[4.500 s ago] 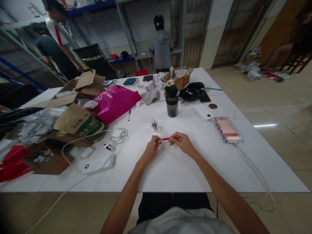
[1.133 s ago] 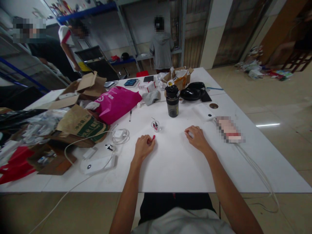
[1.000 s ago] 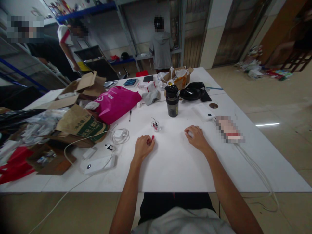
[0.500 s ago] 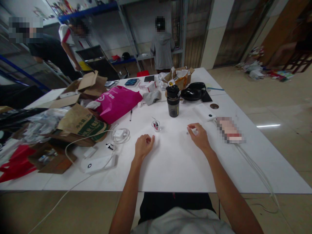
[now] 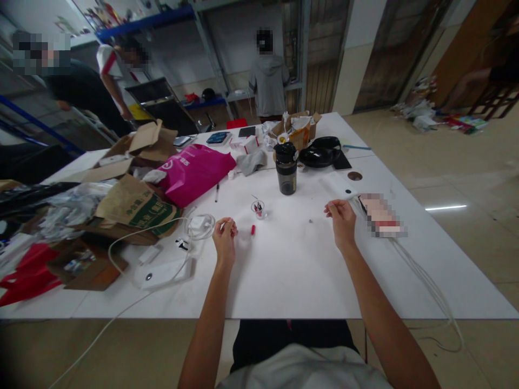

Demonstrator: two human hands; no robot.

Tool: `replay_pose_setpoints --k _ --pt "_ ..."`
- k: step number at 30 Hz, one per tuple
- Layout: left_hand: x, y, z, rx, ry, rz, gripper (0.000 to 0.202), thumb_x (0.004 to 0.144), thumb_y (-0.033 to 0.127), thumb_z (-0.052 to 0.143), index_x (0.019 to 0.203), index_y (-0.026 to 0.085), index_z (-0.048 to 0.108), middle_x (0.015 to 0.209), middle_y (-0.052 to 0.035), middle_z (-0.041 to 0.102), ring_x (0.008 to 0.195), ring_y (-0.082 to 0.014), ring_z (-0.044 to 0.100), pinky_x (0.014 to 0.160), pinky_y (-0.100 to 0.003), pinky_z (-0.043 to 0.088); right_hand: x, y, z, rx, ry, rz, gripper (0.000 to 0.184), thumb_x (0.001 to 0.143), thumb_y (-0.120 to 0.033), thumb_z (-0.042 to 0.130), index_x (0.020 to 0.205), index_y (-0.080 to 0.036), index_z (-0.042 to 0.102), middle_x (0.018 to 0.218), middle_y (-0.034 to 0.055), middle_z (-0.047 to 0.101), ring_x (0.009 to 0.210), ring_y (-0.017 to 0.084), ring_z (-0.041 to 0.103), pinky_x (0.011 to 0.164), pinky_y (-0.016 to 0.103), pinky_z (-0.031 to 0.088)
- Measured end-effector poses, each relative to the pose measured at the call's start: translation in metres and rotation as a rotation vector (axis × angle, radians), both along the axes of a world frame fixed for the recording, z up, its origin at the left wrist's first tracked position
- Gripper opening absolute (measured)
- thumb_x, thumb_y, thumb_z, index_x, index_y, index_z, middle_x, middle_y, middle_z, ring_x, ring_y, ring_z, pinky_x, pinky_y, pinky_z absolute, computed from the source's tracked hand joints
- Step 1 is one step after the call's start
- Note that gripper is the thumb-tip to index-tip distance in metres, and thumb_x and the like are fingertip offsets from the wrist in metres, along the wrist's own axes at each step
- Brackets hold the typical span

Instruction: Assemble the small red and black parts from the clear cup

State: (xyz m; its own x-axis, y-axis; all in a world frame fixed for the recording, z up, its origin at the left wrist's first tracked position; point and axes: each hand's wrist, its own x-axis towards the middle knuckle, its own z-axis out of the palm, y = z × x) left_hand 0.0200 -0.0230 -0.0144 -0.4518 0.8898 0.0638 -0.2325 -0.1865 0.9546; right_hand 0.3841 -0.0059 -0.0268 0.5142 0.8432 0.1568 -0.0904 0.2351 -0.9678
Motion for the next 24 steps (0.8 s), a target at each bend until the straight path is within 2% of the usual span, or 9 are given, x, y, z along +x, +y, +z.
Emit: replay_pose_setpoints --k 9,12,14,17,21,24 --pt "0.001 0.000 0.002 -0.024 0.029 0.007 0.034 0.085 0.046 0.084 0.096 0.020 0.064 0.075 0.0035 0.058 0.063 -0.0099 0.049 0.061 -0.024 0.037 -0.006 -0.004 0.006 0.040 -0.073 0.028 0.029 0.087 -0.046 0.084 0.096 -0.023 0.068 0.082 0.0008 0.071 0.072 0.017 0.066 0.067 0.032 0.053" --pt "0.002 -0.002 0.003 -0.012 0.026 -0.005 0.034 0.086 0.046 0.083 0.096 0.020 0.064 0.075 0.0035 0.057 0.063 -0.0099 0.050 0.061 -0.024 0.038 -0.013 -0.002 0.013 0.066 -0.107 0.077 0.029 0.088 -0.047 0.084 0.093 -0.024 0.067 0.079 0.0009 0.070 0.071 0.018 0.064 0.067 0.033 0.053" --pt "0.002 -0.003 0.004 -0.005 0.020 -0.017 0.034 0.086 0.046 0.084 0.095 0.020 0.064 0.075 0.0034 0.057 0.063 -0.0099 0.049 0.060 -0.024 0.038 -0.022 0.001 0.025 0.083 -0.147 0.153 0.030 0.089 -0.049 0.084 0.092 -0.025 0.066 0.079 0.0014 0.070 0.072 0.019 0.065 0.068 0.034 0.054" --pt "0.003 -0.004 0.005 0.003 0.016 -0.024 0.034 0.087 0.047 0.084 0.095 0.020 0.064 0.075 0.0030 0.057 0.063 -0.0098 0.048 0.059 -0.023 0.038 -0.044 0.011 0.052 0.103 -0.291 0.352 0.030 0.092 -0.050 0.082 0.094 -0.025 0.066 0.082 0.0029 0.073 0.077 0.021 0.069 0.073 0.037 0.057" --pt "0.004 -0.004 0.004 0.011 0.034 -0.028 0.035 0.089 0.050 0.083 0.095 0.020 0.065 0.074 0.0027 0.057 0.063 -0.0101 0.048 0.058 -0.023 0.039 -0.084 0.033 0.092 0.164 -0.707 0.596 0.020 0.100 -0.044 0.072 0.096 -0.025 0.070 0.090 0.0047 0.076 0.082 0.022 0.068 0.075 0.037 0.056" --pt "0.004 -0.004 0.002 0.014 0.033 -0.037 0.035 0.092 0.050 0.082 0.094 0.021 0.064 0.074 0.0027 0.057 0.063 -0.0102 0.048 0.060 -0.023 0.039 -0.113 0.056 0.107 0.251 -0.906 0.767 0.011 0.101 -0.034 0.070 0.096 -0.025 0.074 0.094 0.0045 0.076 0.082 0.021 0.067 0.076 0.036 0.054"
